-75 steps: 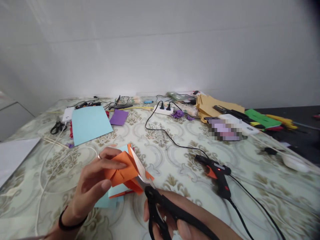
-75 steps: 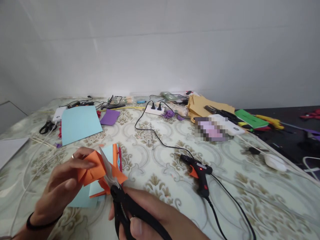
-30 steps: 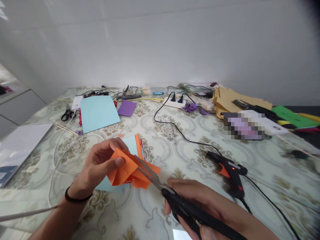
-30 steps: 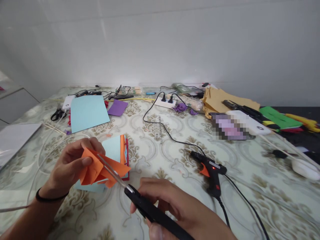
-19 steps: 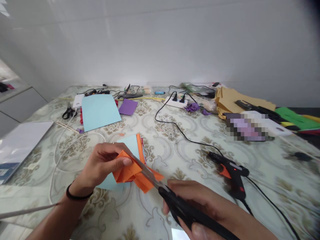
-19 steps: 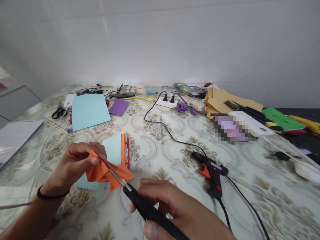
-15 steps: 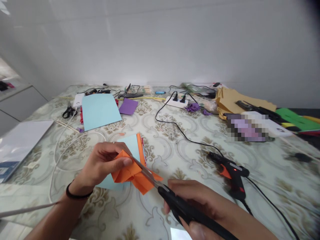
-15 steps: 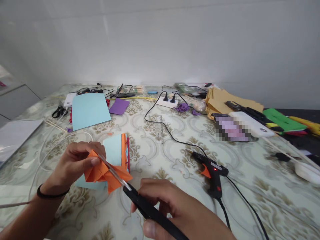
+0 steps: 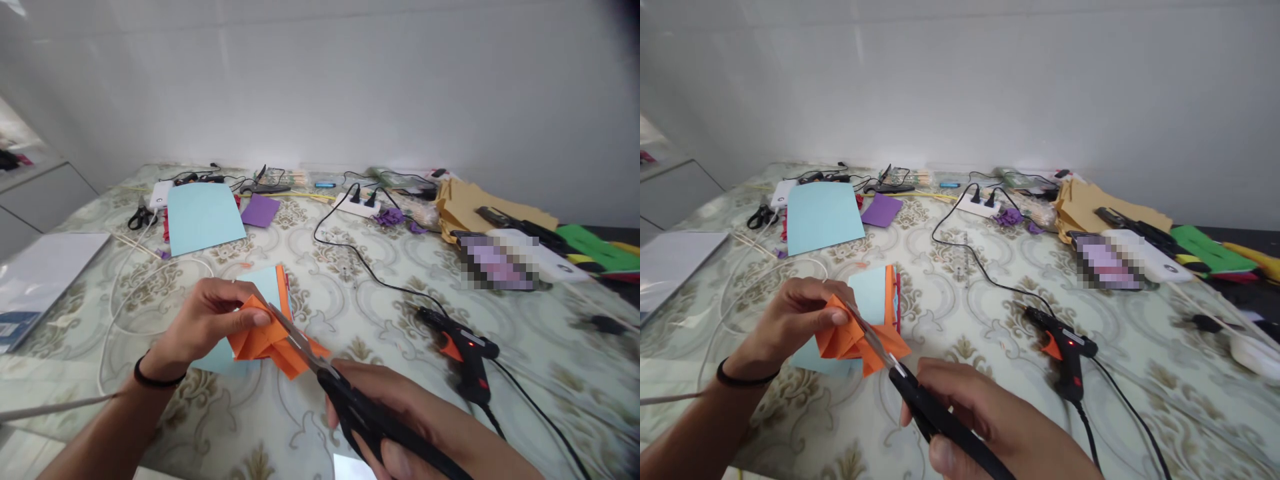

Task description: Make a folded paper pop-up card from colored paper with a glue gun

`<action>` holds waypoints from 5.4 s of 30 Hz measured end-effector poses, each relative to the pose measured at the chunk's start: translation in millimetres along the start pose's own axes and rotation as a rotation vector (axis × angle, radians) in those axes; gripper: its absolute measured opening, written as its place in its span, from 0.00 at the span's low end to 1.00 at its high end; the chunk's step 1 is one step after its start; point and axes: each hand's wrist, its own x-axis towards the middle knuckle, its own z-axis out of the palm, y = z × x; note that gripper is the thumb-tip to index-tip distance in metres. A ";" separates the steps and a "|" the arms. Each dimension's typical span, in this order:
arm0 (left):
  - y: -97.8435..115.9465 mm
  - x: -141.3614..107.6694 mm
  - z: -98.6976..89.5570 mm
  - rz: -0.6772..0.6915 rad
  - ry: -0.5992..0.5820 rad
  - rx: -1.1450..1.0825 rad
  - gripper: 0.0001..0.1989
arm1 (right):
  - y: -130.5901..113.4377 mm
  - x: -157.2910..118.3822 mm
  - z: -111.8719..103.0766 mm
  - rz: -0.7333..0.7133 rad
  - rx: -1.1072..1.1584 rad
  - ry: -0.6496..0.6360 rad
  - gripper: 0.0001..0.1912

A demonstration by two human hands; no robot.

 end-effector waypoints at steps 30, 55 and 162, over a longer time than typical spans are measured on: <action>0.6 -10.0 -5.0 -0.099 -0.102 0.136 0.27 | -3.8 9.1 -0.2 0.094 0.061 0.026 0.38; -3.2 -7.4 -5.9 -0.119 0.146 -0.019 0.21 | -10.9 19.6 5.6 0.079 0.136 -0.109 0.42; -8.9 -12.8 26.6 0.367 0.253 0.760 0.09 | -2.5 34.6 10.3 -0.171 0.060 0.146 0.21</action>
